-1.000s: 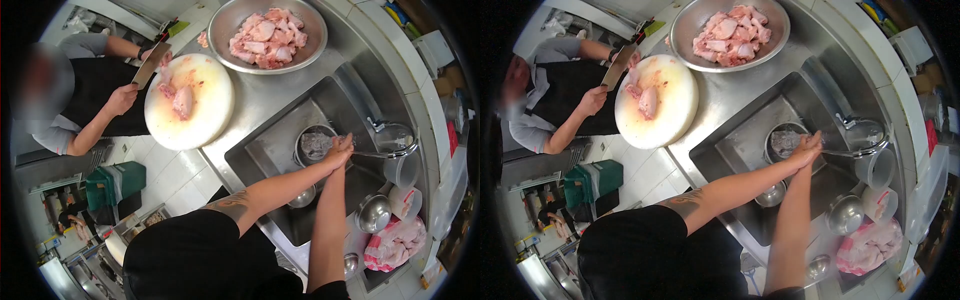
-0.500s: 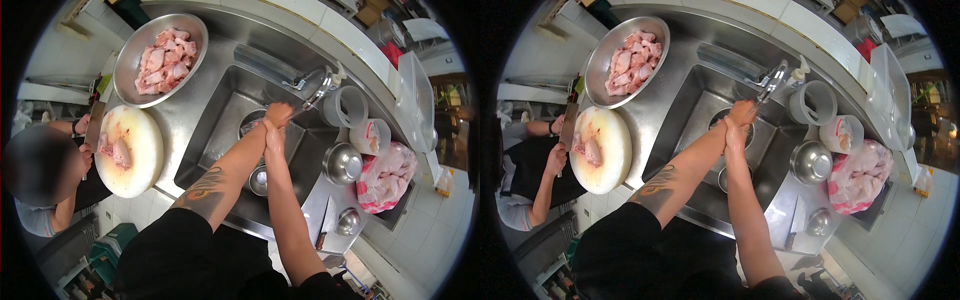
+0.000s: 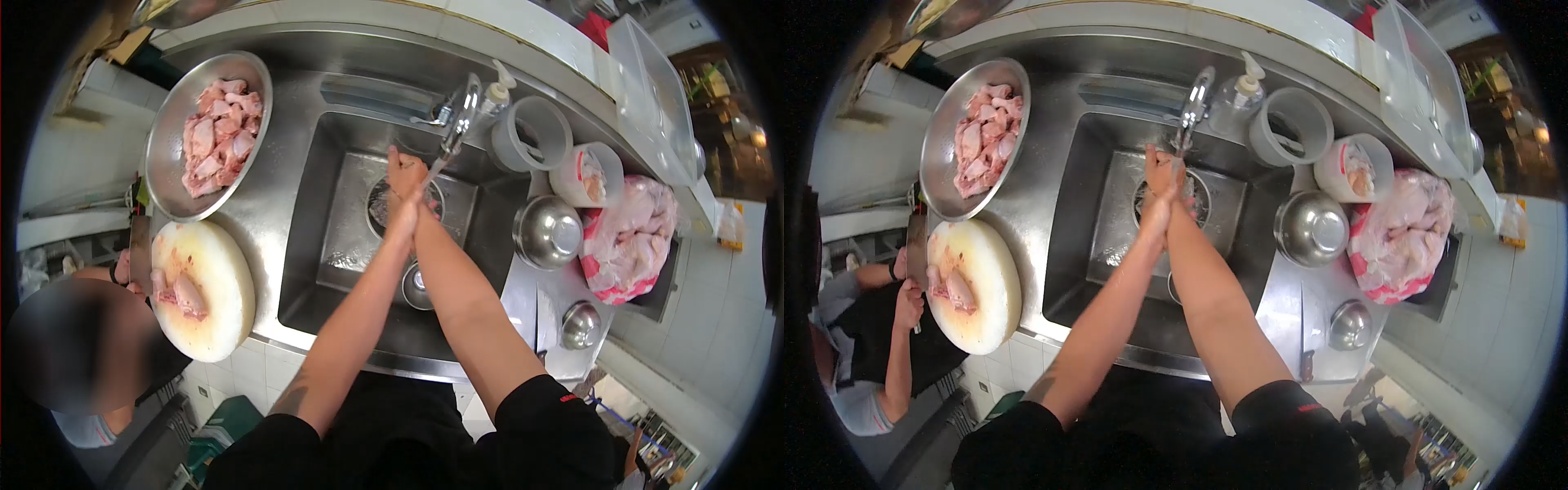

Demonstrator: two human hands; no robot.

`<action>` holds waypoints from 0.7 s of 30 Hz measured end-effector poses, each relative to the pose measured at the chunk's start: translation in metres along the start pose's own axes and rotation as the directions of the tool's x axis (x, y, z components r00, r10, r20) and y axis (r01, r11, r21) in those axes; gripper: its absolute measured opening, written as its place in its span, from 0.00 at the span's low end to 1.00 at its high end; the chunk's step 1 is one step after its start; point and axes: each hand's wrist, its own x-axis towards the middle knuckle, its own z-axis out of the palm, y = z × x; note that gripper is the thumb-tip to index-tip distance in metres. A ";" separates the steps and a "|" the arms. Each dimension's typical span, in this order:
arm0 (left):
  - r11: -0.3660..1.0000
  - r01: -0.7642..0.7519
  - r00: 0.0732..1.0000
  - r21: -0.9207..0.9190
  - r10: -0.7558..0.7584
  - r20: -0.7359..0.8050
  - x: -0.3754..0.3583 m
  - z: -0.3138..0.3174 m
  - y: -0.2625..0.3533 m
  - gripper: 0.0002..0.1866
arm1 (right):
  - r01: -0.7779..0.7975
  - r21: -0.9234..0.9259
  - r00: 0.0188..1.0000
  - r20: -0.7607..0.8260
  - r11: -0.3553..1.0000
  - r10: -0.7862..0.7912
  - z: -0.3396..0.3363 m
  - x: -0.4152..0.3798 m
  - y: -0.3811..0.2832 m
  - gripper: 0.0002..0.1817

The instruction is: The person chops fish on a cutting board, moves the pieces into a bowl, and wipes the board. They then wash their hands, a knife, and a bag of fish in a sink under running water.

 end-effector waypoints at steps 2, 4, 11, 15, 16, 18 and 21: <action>0.995 0.026 0.996 0.101 -0.035 0.083 0.059 -0.025 -0.008 0.31 | 0.063 0.119 0.997 0.029 0.991 -0.067 -0.008 -0.007 0.007 0.27; 0.993 0.117 0.965 -0.026 -0.107 0.238 0.147 -0.058 -0.036 0.26 | 0.106 0.386 0.994 -0.045 0.916 -0.096 -0.014 -0.015 0.016 0.21; 0.843 -0.440 0.896 0.309 0.388 0.218 0.099 -0.030 -0.028 0.23 | -0.123 0.787 0.934 -0.115 0.604 0.339 -0.010 0.025 0.040 0.07; 0.748 -0.548 0.829 0.374 0.428 0.359 0.049 -0.049 -0.039 0.22 | -0.252 0.809 0.836 -0.094 0.531 0.541 0.013 0.096 0.088 0.15; 0.720 -0.596 0.796 0.356 0.472 0.378 0.031 -0.048 -0.035 0.22 | -0.311 0.753 0.837 -0.072 0.580 0.542 0.002 0.079 0.063 0.18; 0.689 -0.651 0.752 0.318 0.530 0.392 -0.011 -0.033 -0.018 0.21 | -0.457 0.650 0.794 -0.009 0.607 0.608 0.016 0.103 0.084 0.16; 0.604 -0.728 0.678 0.323 0.567 0.468 -0.043 -0.010 0.007 0.20 | -0.257 -0.138 0.963 0.041 0.956 0.265 0.021 0.066 0.045 0.20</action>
